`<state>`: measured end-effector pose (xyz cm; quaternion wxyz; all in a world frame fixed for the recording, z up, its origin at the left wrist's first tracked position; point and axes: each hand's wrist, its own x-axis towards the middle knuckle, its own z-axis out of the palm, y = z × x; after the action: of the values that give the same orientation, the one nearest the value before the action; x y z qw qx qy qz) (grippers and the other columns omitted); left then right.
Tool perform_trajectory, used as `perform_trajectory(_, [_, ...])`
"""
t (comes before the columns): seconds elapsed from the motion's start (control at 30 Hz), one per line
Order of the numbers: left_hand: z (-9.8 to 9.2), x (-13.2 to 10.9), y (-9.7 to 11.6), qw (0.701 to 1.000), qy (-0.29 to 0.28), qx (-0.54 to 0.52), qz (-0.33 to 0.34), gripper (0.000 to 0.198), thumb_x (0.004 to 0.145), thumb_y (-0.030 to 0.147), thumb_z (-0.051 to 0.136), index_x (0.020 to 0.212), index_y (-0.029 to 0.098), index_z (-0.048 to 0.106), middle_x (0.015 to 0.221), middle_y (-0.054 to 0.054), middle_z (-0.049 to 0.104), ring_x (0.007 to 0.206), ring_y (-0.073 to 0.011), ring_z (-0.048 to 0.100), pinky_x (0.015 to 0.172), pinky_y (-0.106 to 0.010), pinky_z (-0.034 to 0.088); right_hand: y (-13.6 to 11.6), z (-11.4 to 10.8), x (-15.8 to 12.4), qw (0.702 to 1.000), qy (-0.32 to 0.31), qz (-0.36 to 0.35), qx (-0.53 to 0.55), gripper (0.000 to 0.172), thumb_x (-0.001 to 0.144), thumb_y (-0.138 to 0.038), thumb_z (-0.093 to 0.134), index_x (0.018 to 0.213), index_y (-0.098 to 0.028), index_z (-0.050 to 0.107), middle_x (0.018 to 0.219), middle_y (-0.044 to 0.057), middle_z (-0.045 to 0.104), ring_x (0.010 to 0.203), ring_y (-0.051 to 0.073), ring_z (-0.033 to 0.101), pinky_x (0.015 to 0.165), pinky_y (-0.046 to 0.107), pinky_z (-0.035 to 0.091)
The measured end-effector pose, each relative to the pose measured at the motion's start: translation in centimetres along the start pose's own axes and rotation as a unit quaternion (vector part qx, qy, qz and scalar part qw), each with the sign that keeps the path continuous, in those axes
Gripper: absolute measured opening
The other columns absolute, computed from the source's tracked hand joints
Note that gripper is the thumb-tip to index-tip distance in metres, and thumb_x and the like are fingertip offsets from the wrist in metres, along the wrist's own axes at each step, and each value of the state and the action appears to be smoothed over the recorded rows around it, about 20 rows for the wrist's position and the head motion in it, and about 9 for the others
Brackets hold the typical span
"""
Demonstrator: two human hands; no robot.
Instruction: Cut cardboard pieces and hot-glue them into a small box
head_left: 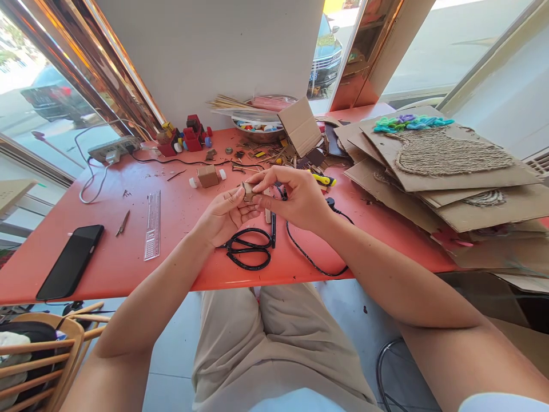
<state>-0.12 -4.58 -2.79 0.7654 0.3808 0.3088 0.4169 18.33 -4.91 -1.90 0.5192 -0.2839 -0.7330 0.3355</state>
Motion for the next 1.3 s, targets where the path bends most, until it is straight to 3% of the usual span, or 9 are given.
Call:
perform_trajectory(0.23, [0.5, -0.1, 0.1, 0.999, 0.025, -0.025, -0.007, 0.016, 0.091, 0.023, 0.081, 0.08, 0.018, 0.07, 0.07, 0.0, 0.078, 0.067, -0.0128, 0.078, 0.07, -0.019, 0.061, 0.1, 0.1, -0.1, 1.0, 0.002, -0.009, -0.013, 0.013, 0.083, -0.032, 0.078, 0.081, -0.024, 0.069, 0.108, 0.005, 0.084, 0.098, 0.022, 0.079, 0.094, 0.041, 0.062])
perform_trajectory(0.53, [0.0, -0.1, 0.0, 0.999, 0.029, -0.029, -0.02, 0.014, 0.095, 0.029, 0.075, 0.086, 0.018, 0.074, 0.079, -0.004, 0.082, 0.075, -0.0159, 0.08, 0.088, -0.028, 0.064, -0.3, -0.3, -0.1, 1.0, -0.01, 0.011, -0.016, 0.014, 0.085, -0.037, 0.079, 0.083, -0.024, 0.073, 0.11, 0.006, 0.085, 0.096, 0.022, 0.078, 0.087, 0.038, 0.062])
perform_trajectory(0.67, [-0.1, 0.0, -0.2, 0.999, 0.028, -0.024, -0.035, 0.014, 0.095, 0.029, 0.074, 0.085, 0.019, 0.075, 0.081, -0.004, 0.083, 0.076, -0.0158, 0.079, 0.087, -0.027, 0.063, -0.6, -0.9, 0.0, 0.999, -0.021, 0.016, -0.039, 0.016, 0.082, -0.038, 0.083, 0.083, -0.024, 0.075, 0.107, 0.007, 0.085, 0.091, 0.022, 0.078, 0.082, 0.037, 0.062])
perform_trajectory(0.9, [0.5, -0.1, 0.0, 0.997, 0.044, -0.032, -0.051, 0.017, 0.097, 0.029, 0.073, 0.085, 0.018, 0.075, 0.07, -0.002, 0.079, 0.069, -0.0155, 0.078, 0.077, -0.026, 0.061, -0.7, -0.9, 0.0, 0.999, -0.009, 0.001, -0.044, 0.007, 0.08, -0.028, 0.08, 0.08, -0.024, 0.074, 0.099, 0.004, 0.085, 0.093, 0.023, 0.079, 0.09, 0.039, 0.061])
perform_trajectory(1.1, [1.1, -0.1, 0.1, 0.995, 0.063, -0.039, -0.06, 0.034, 0.101, 0.038, 0.069, 0.073, 0.018, 0.072, 0.064, -0.003, 0.077, 0.066, -0.0154, 0.078, 0.071, -0.024, 0.061, -0.2, -0.4, -0.1, 0.998, 0.012, 0.017, -0.06, 0.007, 0.079, -0.026, 0.079, 0.078, -0.023, 0.073, 0.099, 0.005, 0.085, 0.087, 0.023, 0.077, 0.082, 0.038, 0.06])
perform_trajectory(1.3, [0.8, -0.1, -0.1, 0.995, 0.069, -0.046, -0.058, 0.037, 0.101, 0.037, 0.07, 0.069, 0.019, 0.069, 0.061, -0.001, 0.075, 0.065, -0.0142, 0.079, 0.07, -0.021, 0.061, 0.2, 0.0, -0.3, 0.998, 0.026, 0.015, -0.058, 0.004, 0.08, -0.026, 0.075, 0.078, -0.024, 0.072, 0.101, 0.004, 0.085, 0.087, 0.022, 0.078, 0.08, 0.037, 0.06])
